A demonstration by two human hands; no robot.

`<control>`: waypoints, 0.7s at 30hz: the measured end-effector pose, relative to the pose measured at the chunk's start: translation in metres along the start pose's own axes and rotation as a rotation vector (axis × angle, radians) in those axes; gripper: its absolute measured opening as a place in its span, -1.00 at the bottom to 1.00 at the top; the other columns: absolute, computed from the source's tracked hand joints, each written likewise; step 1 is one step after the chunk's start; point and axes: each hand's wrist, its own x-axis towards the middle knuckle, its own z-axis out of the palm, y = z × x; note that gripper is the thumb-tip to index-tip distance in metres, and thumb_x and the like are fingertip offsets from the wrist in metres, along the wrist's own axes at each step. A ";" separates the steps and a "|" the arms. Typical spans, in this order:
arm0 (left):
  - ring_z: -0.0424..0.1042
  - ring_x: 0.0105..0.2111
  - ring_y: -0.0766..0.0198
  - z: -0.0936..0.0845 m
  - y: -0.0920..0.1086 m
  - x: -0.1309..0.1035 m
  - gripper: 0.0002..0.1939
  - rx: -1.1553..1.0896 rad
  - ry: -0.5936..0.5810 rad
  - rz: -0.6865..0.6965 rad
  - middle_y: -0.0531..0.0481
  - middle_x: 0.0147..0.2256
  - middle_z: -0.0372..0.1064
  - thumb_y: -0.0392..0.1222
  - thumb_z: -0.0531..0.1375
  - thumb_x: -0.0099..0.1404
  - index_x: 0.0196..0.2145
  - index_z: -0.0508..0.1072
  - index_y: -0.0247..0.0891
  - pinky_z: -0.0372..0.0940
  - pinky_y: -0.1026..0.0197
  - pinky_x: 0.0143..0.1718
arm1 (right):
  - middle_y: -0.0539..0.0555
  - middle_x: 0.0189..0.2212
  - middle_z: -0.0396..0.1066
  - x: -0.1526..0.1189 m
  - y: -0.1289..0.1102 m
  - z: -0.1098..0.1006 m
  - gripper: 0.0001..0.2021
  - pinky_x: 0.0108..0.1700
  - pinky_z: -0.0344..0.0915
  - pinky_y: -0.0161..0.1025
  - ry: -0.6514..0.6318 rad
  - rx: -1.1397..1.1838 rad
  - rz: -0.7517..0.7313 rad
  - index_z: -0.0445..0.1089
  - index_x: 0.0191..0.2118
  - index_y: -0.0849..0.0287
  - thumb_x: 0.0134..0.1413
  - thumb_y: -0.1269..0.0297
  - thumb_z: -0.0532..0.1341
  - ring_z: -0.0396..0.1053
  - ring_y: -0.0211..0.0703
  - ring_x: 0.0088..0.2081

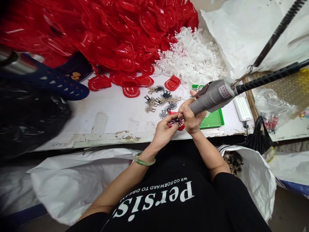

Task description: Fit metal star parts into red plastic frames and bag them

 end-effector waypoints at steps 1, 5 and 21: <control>0.51 -0.26 0.25 0.000 0.001 0.000 -0.60 -0.008 -0.001 -0.010 -0.09 -0.17 0.53 -0.26 0.17 0.11 -0.06 0.50 -0.33 0.40 0.23 -0.19 | -0.16 -0.60 0.07 0.000 0.000 0.000 -0.68 -0.63 0.15 -0.35 -0.007 0.018 -0.008 0.27 -0.21 0.08 0.01 -0.01 0.24 0.08 -0.40 -0.68; 0.49 -0.39 0.29 0.001 0.004 0.000 -0.59 -0.047 -0.019 -0.050 -0.05 -0.31 0.53 -0.26 0.17 0.10 -0.06 0.48 -0.35 0.39 0.27 -0.33 | -0.16 -0.60 0.08 0.000 0.001 -0.001 -0.71 -0.62 0.16 -0.35 -0.021 0.041 -0.017 0.28 -0.20 0.08 0.03 0.03 0.25 0.08 -0.40 -0.68; 0.46 -0.47 0.32 0.000 -0.001 0.004 -0.54 -0.100 -0.115 -0.102 -0.01 -0.33 0.50 -0.27 0.16 0.06 -0.04 0.46 -0.33 0.39 0.27 -0.38 | -0.18 -0.60 0.07 -0.001 0.007 -0.010 -0.60 -0.64 0.15 -0.33 -0.081 -0.027 0.038 0.22 -0.09 0.02 0.01 -0.04 0.24 0.10 -0.37 -0.68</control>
